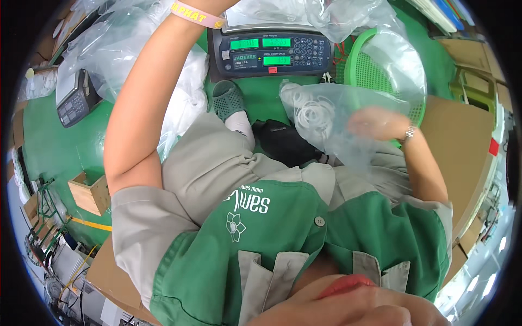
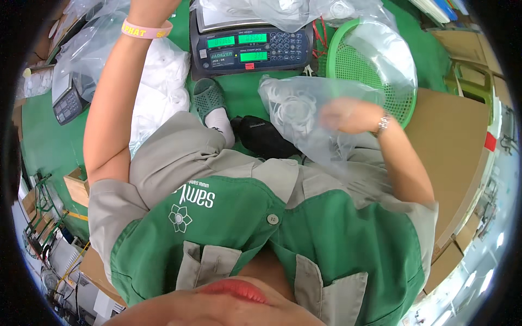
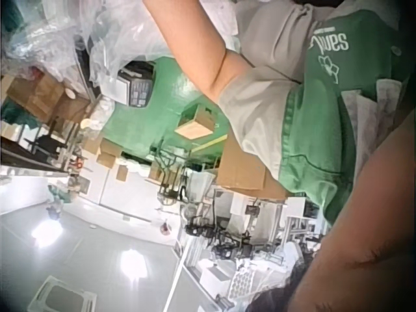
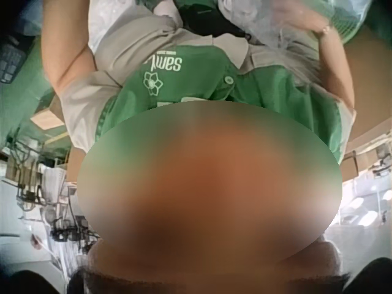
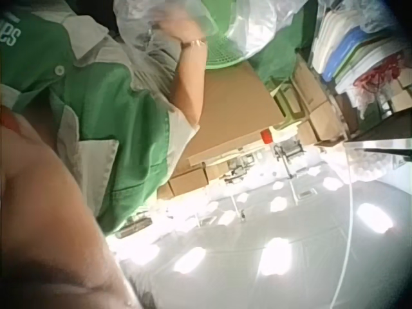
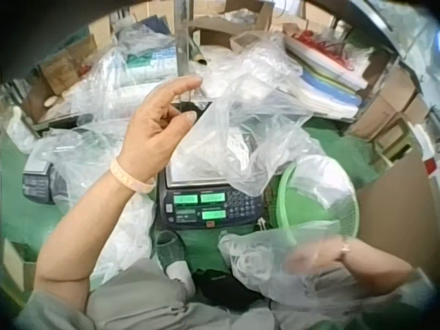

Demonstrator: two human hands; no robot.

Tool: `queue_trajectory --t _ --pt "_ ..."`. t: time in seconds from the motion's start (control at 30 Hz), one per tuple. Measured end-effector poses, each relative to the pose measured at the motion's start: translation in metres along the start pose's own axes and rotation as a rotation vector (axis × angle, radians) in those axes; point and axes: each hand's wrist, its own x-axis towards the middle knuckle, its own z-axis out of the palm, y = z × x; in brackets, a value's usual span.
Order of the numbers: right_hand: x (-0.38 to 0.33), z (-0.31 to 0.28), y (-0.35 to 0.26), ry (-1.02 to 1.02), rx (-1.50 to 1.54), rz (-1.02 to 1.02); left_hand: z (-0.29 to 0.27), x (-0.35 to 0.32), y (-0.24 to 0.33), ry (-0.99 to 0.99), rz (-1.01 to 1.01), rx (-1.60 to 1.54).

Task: Weighing plastic rings on a digital scale and packaging them into plastic bags.

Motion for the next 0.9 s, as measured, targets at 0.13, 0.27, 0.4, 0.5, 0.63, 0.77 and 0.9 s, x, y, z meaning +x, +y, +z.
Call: queue_trajectory --t 0.13,0.27,0.4,0.5,0.63,0.77,0.9 --pt "0.067 0.033 0.032 -0.2 -0.266 0.319 -0.001 -0.001 0.002 -0.012 -0.027 0.007" --pt "0.12 0.058 0.047 -0.063 -0.385 0.276 -0.004 -0.002 0.007 -0.01 -0.065 0.014" --pt "0.147 0.085 0.087 0.007 -0.354 0.526 -0.004 -0.002 0.002 0.011 -0.011 0.007" --pt "0.135 0.081 0.064 0.044 -0.427 0.454 -0.005 -0.003 0.004 -0.007 -0.056 0.002" --pt "0.081 0.076 0.044 -0.039 -0.42 0.153 -0.001 -0.004 -0.003 0.002 -0.038 -0.008" --pt "0.005 -0.042 -0.065 -0.378 -0.243 -0.079 -0.01 -0.002 -0.002 -0.169 0.219 0.176" --pt "-0.018 -0.124 -0.099 0.373 0.33 -0.148 0.015 0.0 0.027 -0.367 0.186 0.57"
